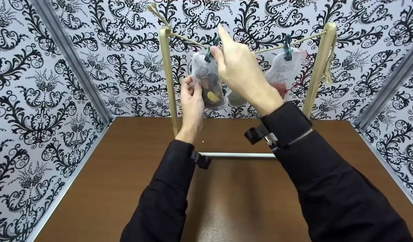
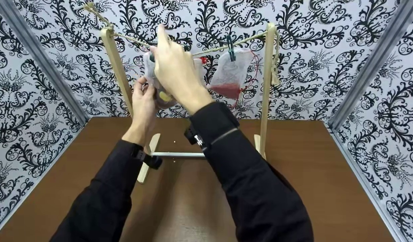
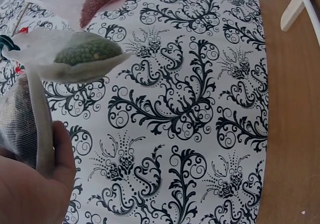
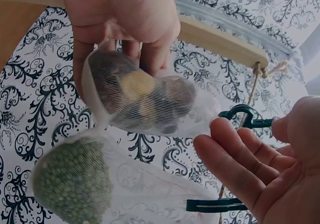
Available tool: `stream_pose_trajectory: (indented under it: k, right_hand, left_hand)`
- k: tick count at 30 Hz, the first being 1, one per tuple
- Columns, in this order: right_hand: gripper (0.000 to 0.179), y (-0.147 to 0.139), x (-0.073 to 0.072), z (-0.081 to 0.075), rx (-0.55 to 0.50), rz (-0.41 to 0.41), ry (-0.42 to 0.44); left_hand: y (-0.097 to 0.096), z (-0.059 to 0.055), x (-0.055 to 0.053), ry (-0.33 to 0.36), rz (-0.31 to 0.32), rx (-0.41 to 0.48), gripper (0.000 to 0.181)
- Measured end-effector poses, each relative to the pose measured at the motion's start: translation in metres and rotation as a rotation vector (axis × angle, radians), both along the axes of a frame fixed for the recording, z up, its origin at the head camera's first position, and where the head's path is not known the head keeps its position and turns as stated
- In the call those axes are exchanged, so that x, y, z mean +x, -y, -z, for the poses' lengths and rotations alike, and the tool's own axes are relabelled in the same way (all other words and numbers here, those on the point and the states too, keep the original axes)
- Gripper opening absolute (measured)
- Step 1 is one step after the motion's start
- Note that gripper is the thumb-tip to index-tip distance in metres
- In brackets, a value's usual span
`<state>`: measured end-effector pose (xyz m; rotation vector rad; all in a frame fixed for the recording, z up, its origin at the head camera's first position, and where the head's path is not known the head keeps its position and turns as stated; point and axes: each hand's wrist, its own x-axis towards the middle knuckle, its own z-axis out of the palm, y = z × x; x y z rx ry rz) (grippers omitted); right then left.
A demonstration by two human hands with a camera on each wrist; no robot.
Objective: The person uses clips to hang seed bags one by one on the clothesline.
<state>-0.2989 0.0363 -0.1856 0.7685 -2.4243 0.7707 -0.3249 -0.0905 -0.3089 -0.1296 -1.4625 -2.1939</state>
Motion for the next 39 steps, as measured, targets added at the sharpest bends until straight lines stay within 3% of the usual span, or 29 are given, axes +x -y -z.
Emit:
stream_pose_trajectory:
  k: [8, 16, 22, 30, 34, 39]
  right_hand:
    - [0.058, -0.004, 0.003, 0.022, -0.060, -0.065, -0.049]
    - [0.055, -0.015, 0.005, 0.064, -0.064, -0.166, -0.070]
    - [0.047, -0.021, 0.007, 0.096, -0.047, -0.163, -0.101]
    - [0.043, -0.034, 0.020, 0.115, -0.093, -0.181, -0.142]
    - [0.043, -0.047, 0.027, 0.123, -0.102, -0.179, -0.150]
    - [0.044, -0.072, 0.034, 0.139, -0.102, -0.151, -0.171]
  left_hand:
    - [0.001, 0.010, -0.003, -0.009, -0.040, 0.008, 0.025]
    - [0.001, 0.023, -0.001, -0.004, 0.007, -0.002, 0.030]
    - [0.003, 0.032, 0.001, 0.010, 0.033, 0.004, 0.031]
    - [0.007, 0.044, 0.009, 0.036, 0.041, -0.042, 0.035]
    - [0.011, 0.052, 0.015, 0.019, 0.040, -0.112, 0.039]
    - [0.022, 0.067, 0.029, -0.020, -0.014, -0.279, 0.045]
